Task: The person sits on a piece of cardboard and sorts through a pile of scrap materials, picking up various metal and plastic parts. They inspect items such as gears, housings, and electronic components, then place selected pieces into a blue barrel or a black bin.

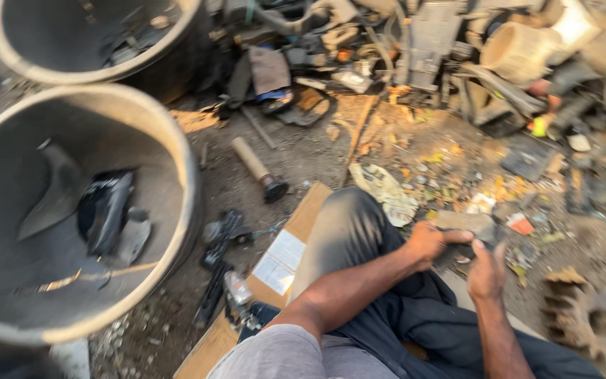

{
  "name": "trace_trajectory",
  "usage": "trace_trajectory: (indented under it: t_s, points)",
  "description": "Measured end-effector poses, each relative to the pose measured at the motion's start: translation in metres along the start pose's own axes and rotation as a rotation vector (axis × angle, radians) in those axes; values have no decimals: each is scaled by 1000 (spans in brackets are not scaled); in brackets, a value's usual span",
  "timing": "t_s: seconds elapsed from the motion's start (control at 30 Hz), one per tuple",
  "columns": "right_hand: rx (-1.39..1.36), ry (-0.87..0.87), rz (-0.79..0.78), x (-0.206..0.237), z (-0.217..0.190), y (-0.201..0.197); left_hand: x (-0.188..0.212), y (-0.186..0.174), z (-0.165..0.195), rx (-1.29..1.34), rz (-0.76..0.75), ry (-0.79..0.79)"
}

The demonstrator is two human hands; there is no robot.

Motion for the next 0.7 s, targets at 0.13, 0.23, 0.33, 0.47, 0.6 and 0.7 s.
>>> trace_trajectory:
  t_s: [0.13, 0.23, 0.33, 0.47, 0.6, 0.7]
  points:
    - [-188, -230, -131, 8, -5, 4, 31, 13, 27, -173, 22, 179]
    - [-329, -227, -100, 13, -11, 4, 62, 7, 61, 72, -56, 224]
    - [-246, -117, -18, 13, -16, -2, 118, -34, 134, -164, 245, 354]
    - [-205, -66, 117, 0, -16, -22, 244, -97, 260, -295, 993, 623]
    - [-241, -69, 200, -16, -1, -43, 305, -121, 306, 515, 437, 1295]
    - [-169, -38, 273, -24, 9, -50, 252, -117, 274, 618, 546, 1044]
Point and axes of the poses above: each hand's wrist, its own x-axis away from the middle knuckle, its own y-axis out of the palm, z = x × y, the point moved 3 cm from there along -x, towards the middle knuckle, and after that the axes turned 10 degrees about -y, right-handed, at the moved point
